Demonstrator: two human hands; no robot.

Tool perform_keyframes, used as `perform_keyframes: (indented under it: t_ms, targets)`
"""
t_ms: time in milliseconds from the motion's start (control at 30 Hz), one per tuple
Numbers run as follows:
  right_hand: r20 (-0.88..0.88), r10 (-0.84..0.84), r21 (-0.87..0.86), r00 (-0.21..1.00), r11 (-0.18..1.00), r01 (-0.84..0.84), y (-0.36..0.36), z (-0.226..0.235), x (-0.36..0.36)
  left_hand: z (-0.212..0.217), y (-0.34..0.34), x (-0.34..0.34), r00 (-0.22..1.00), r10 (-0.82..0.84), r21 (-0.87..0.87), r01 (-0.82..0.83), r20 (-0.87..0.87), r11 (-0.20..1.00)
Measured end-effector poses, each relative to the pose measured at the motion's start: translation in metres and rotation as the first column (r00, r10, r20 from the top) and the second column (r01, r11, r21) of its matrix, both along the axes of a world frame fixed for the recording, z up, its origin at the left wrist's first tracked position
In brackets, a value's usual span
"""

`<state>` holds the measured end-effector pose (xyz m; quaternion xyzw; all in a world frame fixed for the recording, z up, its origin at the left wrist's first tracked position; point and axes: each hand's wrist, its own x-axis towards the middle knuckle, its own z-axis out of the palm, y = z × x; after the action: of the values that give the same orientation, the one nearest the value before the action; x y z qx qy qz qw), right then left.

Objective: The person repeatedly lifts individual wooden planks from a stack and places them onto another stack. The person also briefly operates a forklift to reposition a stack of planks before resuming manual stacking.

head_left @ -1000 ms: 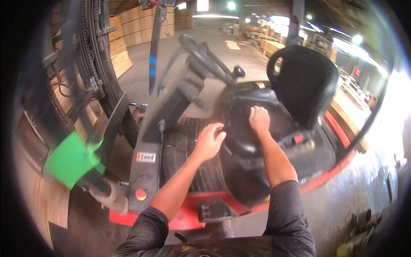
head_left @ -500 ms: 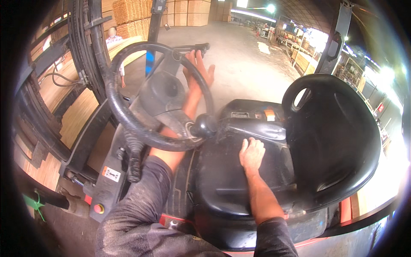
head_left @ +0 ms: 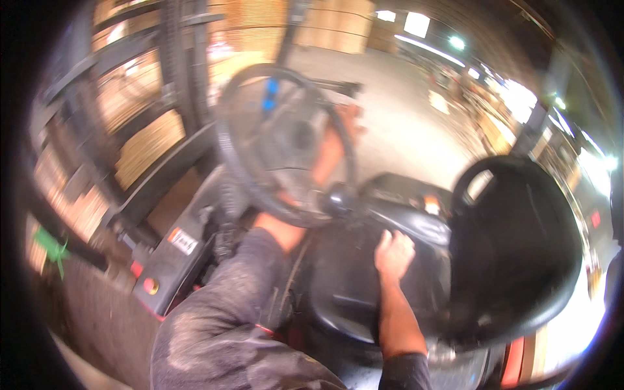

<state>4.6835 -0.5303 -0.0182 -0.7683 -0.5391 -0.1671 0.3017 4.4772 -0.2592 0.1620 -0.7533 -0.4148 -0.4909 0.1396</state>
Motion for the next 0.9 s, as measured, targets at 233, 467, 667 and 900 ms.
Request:
perform_keyframes:
  t_ms: [233,467,667,900]
  targets:
    - [0.071,-0.023,0.057,0.997,0.998,0.019,-0.001,-0.010,-0.006,0.009,-0.033,-0.002,0.999,0.039,-0.075,-0.038,0.016,0.996]
    - [0.063,-0.019,0.031,0.998,0.999,0.017,0.000,-0.015,-0.008,0.008,-0.083,-0.024,0.999,-0.025,-0.162,0.030,0.033,0.986]
    - [0.058,-0.033,0.024,0.998,0.999,0.031,-0.002,-0.015,-0.006,-0.043,-0.221,-0.096,0.988,-0.135,-0.536,0.073,-0.077,0.841]
    - [0.063,0.124,0.201,0.990,0.970,-0.134,-0.008,-0.018,-0.016,-0.096,-0.294,-0.087,0.989,-0.061,-0.536,0.123,0.132,0.835]
